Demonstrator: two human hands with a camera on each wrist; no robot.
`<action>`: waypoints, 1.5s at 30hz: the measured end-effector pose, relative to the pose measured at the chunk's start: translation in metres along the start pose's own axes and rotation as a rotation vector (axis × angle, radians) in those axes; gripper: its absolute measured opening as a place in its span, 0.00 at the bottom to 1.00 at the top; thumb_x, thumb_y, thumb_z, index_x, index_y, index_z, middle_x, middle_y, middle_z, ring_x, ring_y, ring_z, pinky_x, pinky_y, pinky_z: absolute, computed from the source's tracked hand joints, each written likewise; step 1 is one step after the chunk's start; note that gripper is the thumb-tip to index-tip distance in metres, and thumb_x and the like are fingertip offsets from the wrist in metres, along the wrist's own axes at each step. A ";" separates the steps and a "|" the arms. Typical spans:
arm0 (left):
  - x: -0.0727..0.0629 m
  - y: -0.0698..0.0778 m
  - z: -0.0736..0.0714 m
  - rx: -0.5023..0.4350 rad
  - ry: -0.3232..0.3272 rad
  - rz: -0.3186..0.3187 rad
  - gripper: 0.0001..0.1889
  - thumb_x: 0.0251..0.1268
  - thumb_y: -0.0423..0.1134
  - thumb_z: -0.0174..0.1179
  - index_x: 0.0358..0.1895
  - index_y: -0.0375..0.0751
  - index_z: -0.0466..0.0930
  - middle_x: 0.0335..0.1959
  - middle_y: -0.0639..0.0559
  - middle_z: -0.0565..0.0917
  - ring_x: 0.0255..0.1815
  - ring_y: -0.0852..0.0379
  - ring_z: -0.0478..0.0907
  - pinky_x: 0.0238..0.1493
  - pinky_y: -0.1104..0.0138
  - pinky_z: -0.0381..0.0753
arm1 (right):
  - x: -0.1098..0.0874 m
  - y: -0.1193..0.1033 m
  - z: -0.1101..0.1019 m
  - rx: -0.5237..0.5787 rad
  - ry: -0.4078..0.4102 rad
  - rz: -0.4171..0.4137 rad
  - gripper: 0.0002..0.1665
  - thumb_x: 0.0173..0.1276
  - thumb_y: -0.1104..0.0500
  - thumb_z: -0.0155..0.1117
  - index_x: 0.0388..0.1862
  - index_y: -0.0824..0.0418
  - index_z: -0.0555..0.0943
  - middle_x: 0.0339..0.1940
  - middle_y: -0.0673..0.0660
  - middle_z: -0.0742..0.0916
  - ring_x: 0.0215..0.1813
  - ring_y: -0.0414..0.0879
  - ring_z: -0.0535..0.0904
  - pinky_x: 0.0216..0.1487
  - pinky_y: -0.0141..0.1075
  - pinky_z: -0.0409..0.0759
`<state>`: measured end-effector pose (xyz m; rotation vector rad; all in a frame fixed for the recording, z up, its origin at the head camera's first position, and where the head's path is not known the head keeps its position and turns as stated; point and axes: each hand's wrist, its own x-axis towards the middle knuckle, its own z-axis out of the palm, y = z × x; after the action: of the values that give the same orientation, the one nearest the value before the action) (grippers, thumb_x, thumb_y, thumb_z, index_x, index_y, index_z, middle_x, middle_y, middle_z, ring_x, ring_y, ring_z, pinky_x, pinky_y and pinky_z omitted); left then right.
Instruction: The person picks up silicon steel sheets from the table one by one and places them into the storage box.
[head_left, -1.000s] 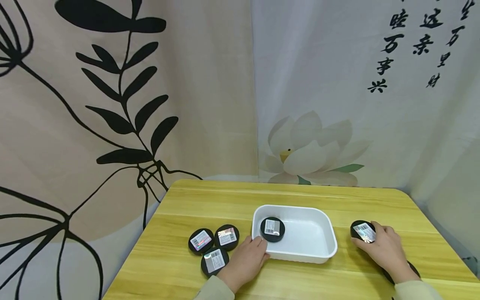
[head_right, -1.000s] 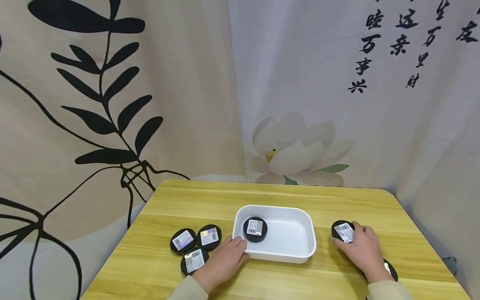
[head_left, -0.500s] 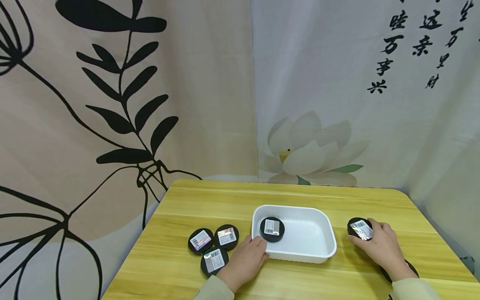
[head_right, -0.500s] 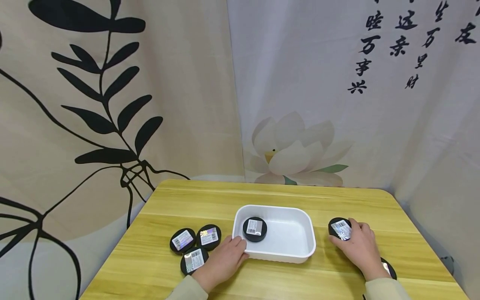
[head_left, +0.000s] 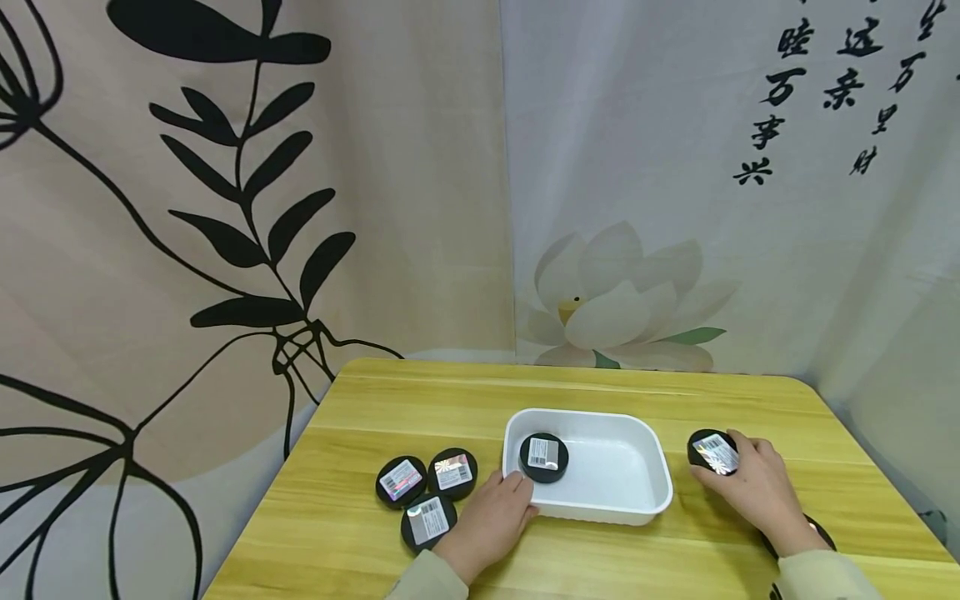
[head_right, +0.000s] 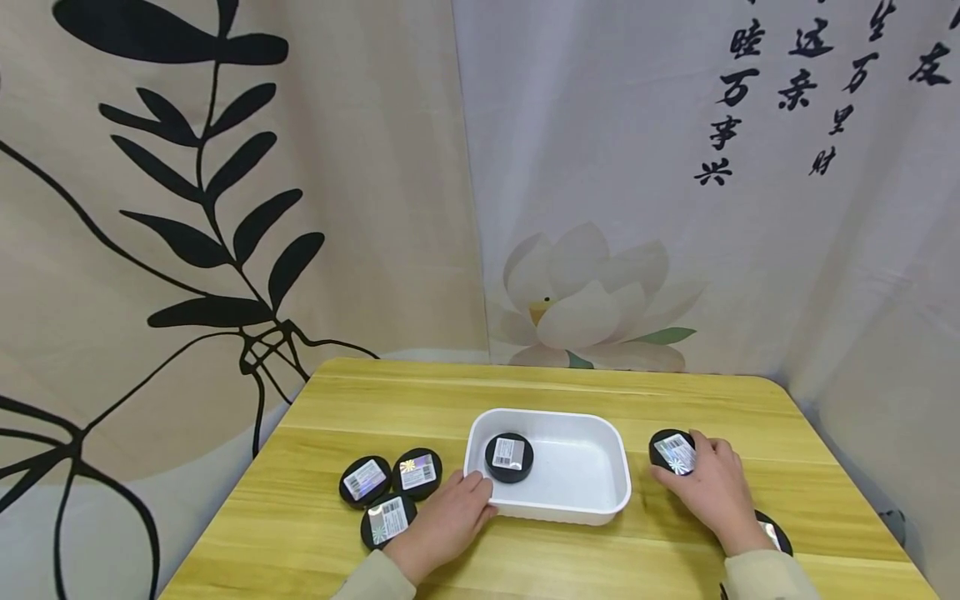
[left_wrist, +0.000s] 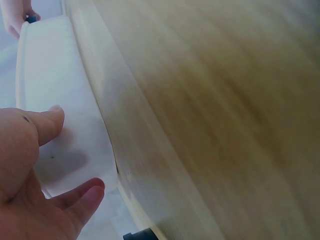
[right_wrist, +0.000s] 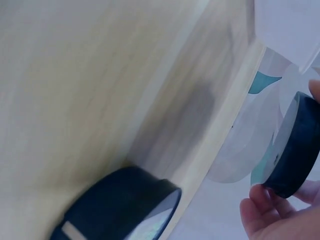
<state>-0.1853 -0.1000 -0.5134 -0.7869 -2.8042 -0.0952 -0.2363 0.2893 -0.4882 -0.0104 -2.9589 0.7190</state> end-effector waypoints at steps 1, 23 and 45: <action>0.000 0.000 0.000 -0.001 -0.001 -0.001 0.10 0.74 0.50 0.57 0.39 0.47 0.74 0.34 0.57 0.74 0.35 0.57 0.70 0.41 0.68 0.72 | 0.001 -0.002 0.000 0.000 -0.001 -0.005 0.64 0.60 0.32 0.69 0.72 0.81 0.58 0.61 0.85 0.67 0.58 0.77 0.67 0.54 0.68 0.71; -0.001 -0.001 -0.001 0.018 0.038 0.018 0.10 0.72 0.49 0.59 0.38 0.48 0.73 0.34 0.57 0.74 0.35 0.58 0.69 0.41 0.68 0.72 | 0.009 -0.028 0.002 0.057 -0.007 -0.011 0.65 0.60 0.33 0.71 0.74 0.79 0.56 0.64 0.83 0.66 0.61 0.75 0.65 0.57 0.69 0.71; -0.001 -0.001 0.001 0.017 0.049 0.014 0.10 0.72 0.49 0.59 0.37 0.48 0.73 0.33 0.58 0.74 0.35 0.57 0.70 0.40 0.68 0.72 | 0.014 -0.050 0.004 0.066 -0.038 -0.046 0.65 0.59 0.32 0.70 0.74 0.79 0.57 0.66 0.82 0.66 0.63 0.75 0.64 0.59 0.69 0.70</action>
<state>-0.1854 -0.1008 -0.5142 -0.7901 -2.7495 -0.0872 -0.2498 0.2432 -0.4678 0.0767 -2.9589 0.8199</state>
